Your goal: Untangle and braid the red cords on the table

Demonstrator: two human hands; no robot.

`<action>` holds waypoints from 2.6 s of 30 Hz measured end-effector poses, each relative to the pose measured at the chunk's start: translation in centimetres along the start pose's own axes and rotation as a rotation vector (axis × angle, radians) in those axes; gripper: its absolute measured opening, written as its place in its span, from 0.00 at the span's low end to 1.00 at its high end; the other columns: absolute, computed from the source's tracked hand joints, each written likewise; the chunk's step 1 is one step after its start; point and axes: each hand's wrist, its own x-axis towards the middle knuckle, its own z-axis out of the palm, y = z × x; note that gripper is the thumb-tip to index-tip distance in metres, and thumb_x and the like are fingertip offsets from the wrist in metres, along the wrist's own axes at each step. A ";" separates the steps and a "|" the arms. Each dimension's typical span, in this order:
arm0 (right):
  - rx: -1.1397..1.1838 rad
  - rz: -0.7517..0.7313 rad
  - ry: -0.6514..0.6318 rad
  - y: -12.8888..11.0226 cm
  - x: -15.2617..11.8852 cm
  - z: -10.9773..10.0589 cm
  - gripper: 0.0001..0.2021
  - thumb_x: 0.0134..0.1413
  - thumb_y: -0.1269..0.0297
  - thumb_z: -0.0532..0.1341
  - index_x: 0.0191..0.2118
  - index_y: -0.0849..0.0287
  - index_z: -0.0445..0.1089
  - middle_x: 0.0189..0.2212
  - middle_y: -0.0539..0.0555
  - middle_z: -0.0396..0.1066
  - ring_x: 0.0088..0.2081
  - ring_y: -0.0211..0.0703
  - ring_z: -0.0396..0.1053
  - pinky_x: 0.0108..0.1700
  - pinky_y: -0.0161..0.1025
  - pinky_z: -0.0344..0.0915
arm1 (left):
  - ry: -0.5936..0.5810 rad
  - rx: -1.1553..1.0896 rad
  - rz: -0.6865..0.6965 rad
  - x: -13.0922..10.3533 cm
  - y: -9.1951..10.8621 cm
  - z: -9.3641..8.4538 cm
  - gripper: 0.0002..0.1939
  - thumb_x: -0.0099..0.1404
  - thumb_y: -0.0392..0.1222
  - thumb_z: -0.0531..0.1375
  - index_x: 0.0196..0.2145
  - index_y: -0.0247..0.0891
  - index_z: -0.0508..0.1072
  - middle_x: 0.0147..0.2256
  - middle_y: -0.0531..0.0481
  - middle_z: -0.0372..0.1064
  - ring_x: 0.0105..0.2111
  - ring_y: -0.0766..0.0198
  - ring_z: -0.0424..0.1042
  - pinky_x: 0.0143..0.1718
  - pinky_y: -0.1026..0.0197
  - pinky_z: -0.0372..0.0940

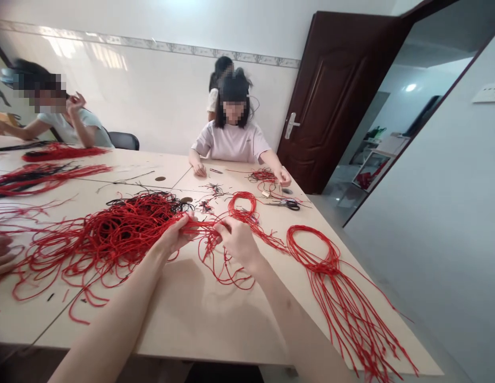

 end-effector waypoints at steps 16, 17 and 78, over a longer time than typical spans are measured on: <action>0.296 0.085 0.422 2.3 -2.8 -2.1 0.23 0.58 0.45 0.50 0.23 0.60 0.60 0.16 0.49 0.65 0.14 0.32 0.58 0.18 0.31 0.54 | 0.010 -0.017 0.082 0.3 0.5 -0.6 0.08 0.61 0.39 0.61 0.25 0.34 0.72 0.13 0.59 0.53 0.16 0.72 0.60 0.33 0.61 0.70; 0.275 0.090 0.469 2.3 -2.9 -2.2 0.23 0.57 0.45 0.49 0.24 0.59 0.60 0.17 0.50 0.67 0.14 0.32 0.59 0.18 0.31 0.56 | 0.010 -0.005 0.077 0.3 0.5 -0.6 0.08 0.61 0.39 0.60 0.26 0.34 0.72 0.14 0.58 0.56 0.17 0.72 0.62 0.33 0.61 0.70; -0.417 -0.201 -0.389 -0.6 -1.0 4.5 0.07 0.57 0.69 0.52 0.34 0.62 0.66 0.32 0.56 0.72 0.34 0.40 0.69 0.35 0.34 0.63 | 0.098 -0.300 0.322 -1.9 4.8 -1.9 0.08 0.66 0.32 0.52 0.33 0.37 0.70 0.28 0.54 0.68 0.23 0.75 0.67 0.23 0.73 0.61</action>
